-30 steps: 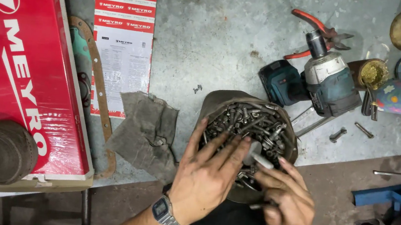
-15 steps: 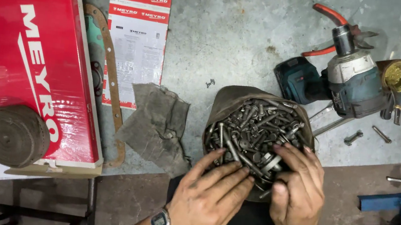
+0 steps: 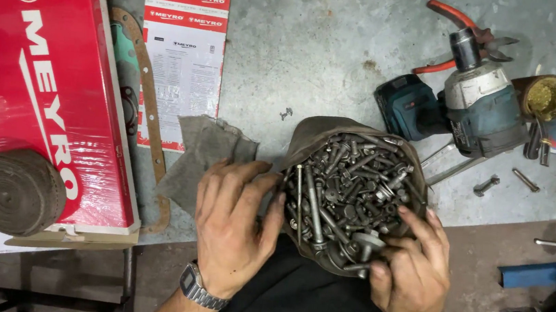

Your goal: Sorting through a bin of bolts and using a bench grinder to work on a mechanical component

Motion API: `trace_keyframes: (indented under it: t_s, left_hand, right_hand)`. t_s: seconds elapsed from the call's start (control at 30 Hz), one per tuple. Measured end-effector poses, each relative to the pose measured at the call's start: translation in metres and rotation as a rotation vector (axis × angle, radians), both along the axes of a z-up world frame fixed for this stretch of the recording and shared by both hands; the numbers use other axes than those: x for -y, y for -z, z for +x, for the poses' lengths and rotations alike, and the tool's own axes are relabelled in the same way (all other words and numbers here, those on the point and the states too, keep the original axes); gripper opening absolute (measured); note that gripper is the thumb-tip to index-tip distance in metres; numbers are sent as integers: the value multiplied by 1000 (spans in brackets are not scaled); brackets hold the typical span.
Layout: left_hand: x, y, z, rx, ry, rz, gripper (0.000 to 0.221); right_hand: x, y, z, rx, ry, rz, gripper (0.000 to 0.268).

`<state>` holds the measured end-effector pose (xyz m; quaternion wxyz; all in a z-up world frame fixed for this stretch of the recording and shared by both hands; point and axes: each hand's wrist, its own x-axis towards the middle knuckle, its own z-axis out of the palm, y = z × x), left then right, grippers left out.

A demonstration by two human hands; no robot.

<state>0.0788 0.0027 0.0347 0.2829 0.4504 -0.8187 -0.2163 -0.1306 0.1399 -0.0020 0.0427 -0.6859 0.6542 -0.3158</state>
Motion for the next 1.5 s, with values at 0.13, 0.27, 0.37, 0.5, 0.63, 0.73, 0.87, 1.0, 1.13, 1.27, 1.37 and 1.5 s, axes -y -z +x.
trace_keyframes:
  t_s: [0.13, 0.27, 0.37, 0.5, 0.63, 0.73, 0.87, 1.0, 1.13, 1.27, 1.37, 1.5]
  left_hand:
    - [0, 1, -6, -29, -13, 14, 13]
    - [4, 3, -22, -25, 50, -5, 13]
    - [6, 7, -41, -4, 151, -19, 22]
    - [9, 18, -74, 115, 409, -147, 50]
    - [0, 41, -100, 384, 527, -93, 51]
    - [-9, 33, -88, 335, 523, -200, 53]
    - [-7, 21, -69, 275, 519, -215, 38]
    - [-1, 6, -49, 241, 588, -30, 35]
    - [9, -13, -44, 287, 581, 25, 23]
    - [16, -5, -57, 313, 533, -27, 23]
    - [16, 16, -79, 313, 543, -43, 35]
    - [17, 32, -96, 373, 648, -109, 49]
  right_hand:
    - [1, -9, 3, 12, -16, 22, 44]
    - [-15, -9, 13, 89, 71, -47, 48]
    - [-15, -15, 18, 203, 190, -90, 50]
    - [-11, -20, 16, 201, 223, -120, 44]
    - [-12, -23, 15, 189, 224, -147, 42]
    - [-14, -27, 21, 205, 266, -129, 41]
    - [-21, -17, 19, 237, 245, -161, 37]
    - [-25, -14, 17, 230, 258, -174, 37]
    - [-25, -12, 16, 236, 268, -206, 35]
    - [-23, -12, 16, 259, 255, -213, 32]
    - [-22, -14, 19, 284, 231, -194, 30]
    - [-20, -18, 21, 249, 195, -206, 32]
